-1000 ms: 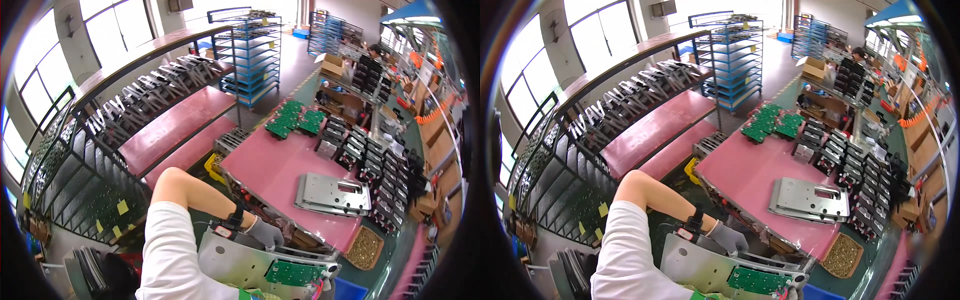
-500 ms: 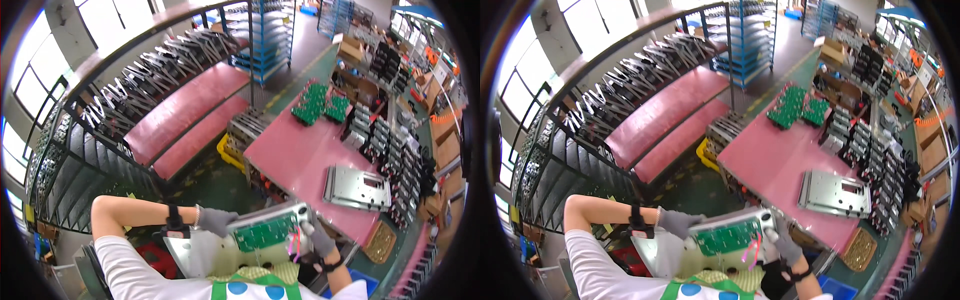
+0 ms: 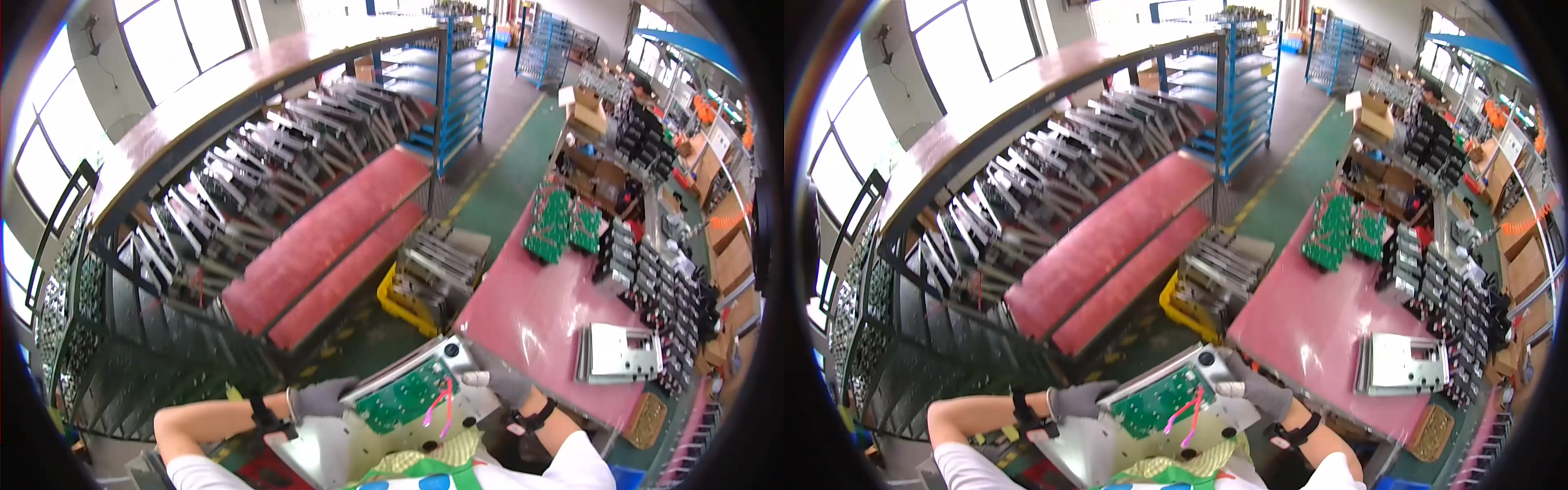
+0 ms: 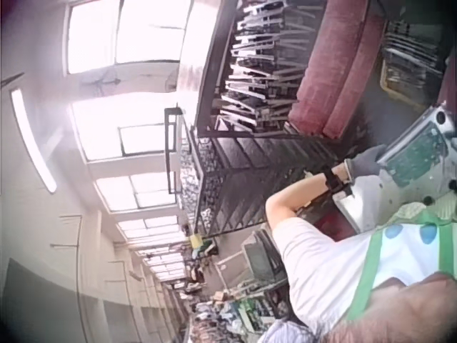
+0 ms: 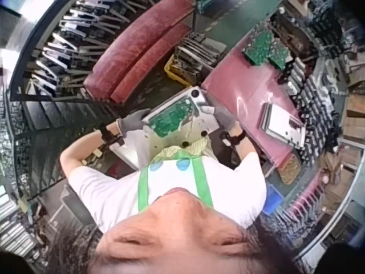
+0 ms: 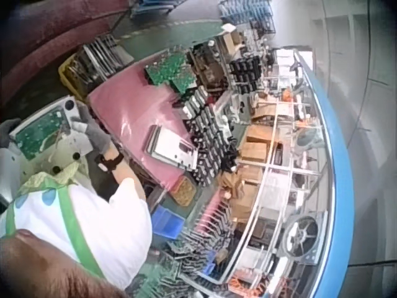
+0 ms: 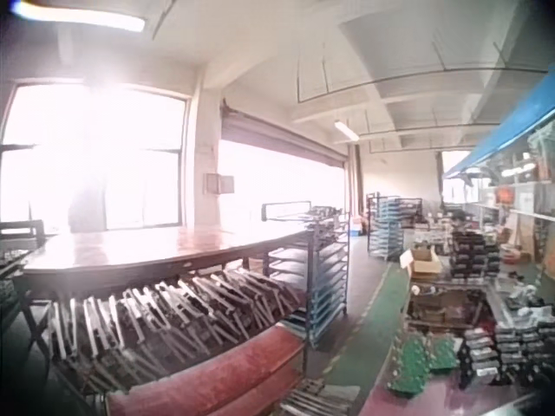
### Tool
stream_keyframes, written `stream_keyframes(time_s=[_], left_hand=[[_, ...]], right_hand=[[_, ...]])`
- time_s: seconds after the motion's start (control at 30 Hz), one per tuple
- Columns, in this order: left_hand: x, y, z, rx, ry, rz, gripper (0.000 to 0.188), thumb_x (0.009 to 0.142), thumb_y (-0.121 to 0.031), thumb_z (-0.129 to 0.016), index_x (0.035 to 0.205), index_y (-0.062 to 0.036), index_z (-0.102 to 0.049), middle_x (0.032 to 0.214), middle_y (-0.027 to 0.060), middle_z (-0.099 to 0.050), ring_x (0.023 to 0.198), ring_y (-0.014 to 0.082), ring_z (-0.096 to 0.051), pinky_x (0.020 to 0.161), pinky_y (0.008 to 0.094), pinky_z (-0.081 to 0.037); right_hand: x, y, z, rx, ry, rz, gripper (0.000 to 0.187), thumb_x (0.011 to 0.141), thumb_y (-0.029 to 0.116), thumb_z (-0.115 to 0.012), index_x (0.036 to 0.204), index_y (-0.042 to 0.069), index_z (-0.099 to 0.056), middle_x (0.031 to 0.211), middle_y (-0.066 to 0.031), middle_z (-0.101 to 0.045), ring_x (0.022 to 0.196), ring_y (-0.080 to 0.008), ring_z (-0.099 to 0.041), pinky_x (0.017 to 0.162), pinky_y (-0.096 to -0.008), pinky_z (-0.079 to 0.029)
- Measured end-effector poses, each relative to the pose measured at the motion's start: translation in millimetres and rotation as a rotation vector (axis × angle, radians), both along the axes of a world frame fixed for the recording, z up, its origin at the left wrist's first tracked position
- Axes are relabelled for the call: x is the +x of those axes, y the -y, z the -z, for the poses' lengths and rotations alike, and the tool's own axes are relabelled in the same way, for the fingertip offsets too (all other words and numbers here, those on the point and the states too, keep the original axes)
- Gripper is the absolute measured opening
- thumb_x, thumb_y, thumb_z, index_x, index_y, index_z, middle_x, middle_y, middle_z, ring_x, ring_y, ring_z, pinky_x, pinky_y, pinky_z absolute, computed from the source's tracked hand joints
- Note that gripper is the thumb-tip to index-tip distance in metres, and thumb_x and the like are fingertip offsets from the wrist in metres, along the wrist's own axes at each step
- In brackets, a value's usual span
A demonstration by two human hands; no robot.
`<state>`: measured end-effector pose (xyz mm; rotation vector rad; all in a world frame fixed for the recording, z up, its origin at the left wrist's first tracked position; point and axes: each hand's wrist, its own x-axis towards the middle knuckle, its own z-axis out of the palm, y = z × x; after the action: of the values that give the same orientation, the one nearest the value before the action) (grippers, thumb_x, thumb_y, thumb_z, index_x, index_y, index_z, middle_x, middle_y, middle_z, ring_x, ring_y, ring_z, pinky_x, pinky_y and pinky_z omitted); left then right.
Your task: The recorder is assembling electronic components by screwing a green circuit board onto a metal frame using an electric screwdriver, then moving the finished parts to a storage rack.
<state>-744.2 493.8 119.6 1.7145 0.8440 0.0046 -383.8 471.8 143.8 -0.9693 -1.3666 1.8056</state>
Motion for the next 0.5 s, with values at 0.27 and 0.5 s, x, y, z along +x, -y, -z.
stream_keyframes(time_s=[0.27,0.5], left_hand=[[-59,-84,21,-0.231,-0.002,-0.203,0.065,0.073,-0.015,-0.065,0.131,0.0008,-0.039,0.119,0.0106,-0.055,0.106,0.0156,-0.05,0.09,0.0302,-0.042],[-59,-211,6,-0.397,0.015,-0.396,0.071,0.075,-0.018,-0.069,0.135,0.002,-0.034,0.124,0.0121,-0.05,0.112,0.0173,-0.048,0.094,0.0315,-0.04]], right_hand=[[-31,-84,109,-0.631,-0.57,0.12,0.055,0.086,0.044,-0.056,0.125,0.007,-0.048,0.121,-0.0097,-0.055,0.111,-0.0215,-0.052,0.095,-0.038,-0.04],[-35,-246,137,-0.738,-0.635,-0.127,0.06,0.09,0.042,-0.053,0.136,0.008,-0.038,0.129,-0.0077,-0.049,0.118,-0.019,-0.046,0.103,-0.0337,-0.034]])
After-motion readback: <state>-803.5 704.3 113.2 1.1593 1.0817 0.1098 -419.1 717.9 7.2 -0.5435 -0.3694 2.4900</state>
